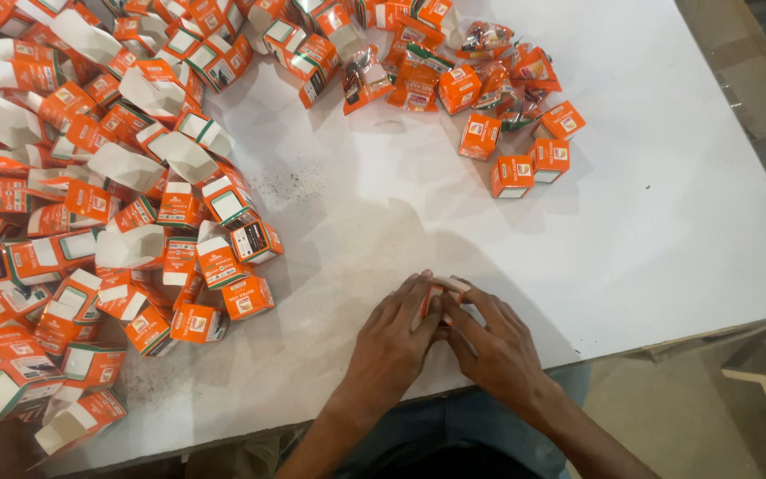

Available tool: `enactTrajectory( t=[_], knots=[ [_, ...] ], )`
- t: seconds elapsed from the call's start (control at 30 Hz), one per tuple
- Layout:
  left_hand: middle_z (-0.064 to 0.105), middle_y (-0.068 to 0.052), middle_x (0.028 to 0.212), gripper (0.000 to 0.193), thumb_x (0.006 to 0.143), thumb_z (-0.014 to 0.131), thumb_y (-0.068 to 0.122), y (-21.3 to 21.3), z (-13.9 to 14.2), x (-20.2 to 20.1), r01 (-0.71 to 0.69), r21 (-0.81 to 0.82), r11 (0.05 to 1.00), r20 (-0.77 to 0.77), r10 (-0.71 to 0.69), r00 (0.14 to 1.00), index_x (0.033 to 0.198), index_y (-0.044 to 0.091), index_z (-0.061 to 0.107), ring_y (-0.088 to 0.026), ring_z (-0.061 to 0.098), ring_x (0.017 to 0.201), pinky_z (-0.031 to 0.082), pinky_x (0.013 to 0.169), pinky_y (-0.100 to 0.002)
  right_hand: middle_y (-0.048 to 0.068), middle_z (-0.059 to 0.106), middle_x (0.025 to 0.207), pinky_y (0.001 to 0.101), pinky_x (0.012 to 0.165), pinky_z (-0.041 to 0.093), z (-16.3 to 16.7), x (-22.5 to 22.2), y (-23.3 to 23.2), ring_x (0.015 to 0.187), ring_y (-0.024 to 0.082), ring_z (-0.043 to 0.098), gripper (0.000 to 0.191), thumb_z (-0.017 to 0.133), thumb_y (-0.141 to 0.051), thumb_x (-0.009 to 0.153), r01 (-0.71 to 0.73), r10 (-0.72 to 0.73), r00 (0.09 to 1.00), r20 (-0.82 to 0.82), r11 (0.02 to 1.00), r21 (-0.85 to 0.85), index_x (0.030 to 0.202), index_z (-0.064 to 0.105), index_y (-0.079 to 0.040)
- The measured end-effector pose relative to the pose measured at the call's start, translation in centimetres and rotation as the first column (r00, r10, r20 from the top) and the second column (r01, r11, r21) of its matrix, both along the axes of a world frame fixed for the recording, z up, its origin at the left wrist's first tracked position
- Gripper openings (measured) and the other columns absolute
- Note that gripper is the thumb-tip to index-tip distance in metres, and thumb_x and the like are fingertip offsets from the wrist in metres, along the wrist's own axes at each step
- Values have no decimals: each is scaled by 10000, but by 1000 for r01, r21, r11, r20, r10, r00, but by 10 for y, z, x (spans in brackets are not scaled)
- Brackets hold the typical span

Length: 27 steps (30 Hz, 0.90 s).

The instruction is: The person picks up small orange product boxes from a large pile on the table, opens a box, places a plastic-wrapped item inside, and closes the box, setting it with other packed boxes. They repeat this packing cycle continuously while other workers handle boxes across the table.

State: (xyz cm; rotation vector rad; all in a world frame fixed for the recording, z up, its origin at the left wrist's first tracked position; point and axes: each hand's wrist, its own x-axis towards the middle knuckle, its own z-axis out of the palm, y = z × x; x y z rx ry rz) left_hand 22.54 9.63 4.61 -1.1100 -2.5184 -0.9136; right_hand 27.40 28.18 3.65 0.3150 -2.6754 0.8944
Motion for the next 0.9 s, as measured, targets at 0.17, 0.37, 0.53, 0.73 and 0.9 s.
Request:
enactTrajectory(
  t=[0.17,0.37,0.53,0.73,0.9],
  knots=[
    [599,-106,1467,267,852,805,115,-9,-15,-21,162,159,974,186,-191,964,1103,113,715,-274,679,1238,587,980,-366,111,681,1319,379,919,595,-14,-6,13,1170,301,695,284,822,-36,779,-83,69,973,-221,995,-54,1044,732,-81],
    [668,-81,1383,361,851,847,178,-18,-24,-17,128,186,974,269,-176,947,1113,79,620,-282,673,1263,582,1002,-376,84,743,1273,359,976,605,-16,-3,25,1278,311,674,235,809,-31,808,-220,199,970,-137,962,-162,863,591,-100],
    [598,-189,1375,442,757,875,240,-23,-2,-10,185,189,964,117,-209,971,1124,79,687,-354,626,1211,569,925,-416,132,700,1255,420,1009,544,0,-2,24,1271,351,630,364,796,-15,754,-267,270,962,-33,913,-308,1101,687,-28],
    [715,-91,1273,352,856,806,59,-19,3,-3,123,248,961,146,-163,976,1199,83,732,-310,676,1256,595,1008,-393,90,734,1253,373,1002,595,1,-1,13,1256,282,688,373,792,-11,809,-165,167,986,-21,941,-295,1171,745,-92],
    [738,-75,1232,271,864,812,62,-23,-8,3,106,315,943,209,-178,962,1123,89,737,-313,687,1249,588,1028,-395,85,729,1263,358,960,618,-4,9,8,1234,261,710,294,790,-7,847,-79,97,995,32,926,-368,1126,773,-97]
  ],
)
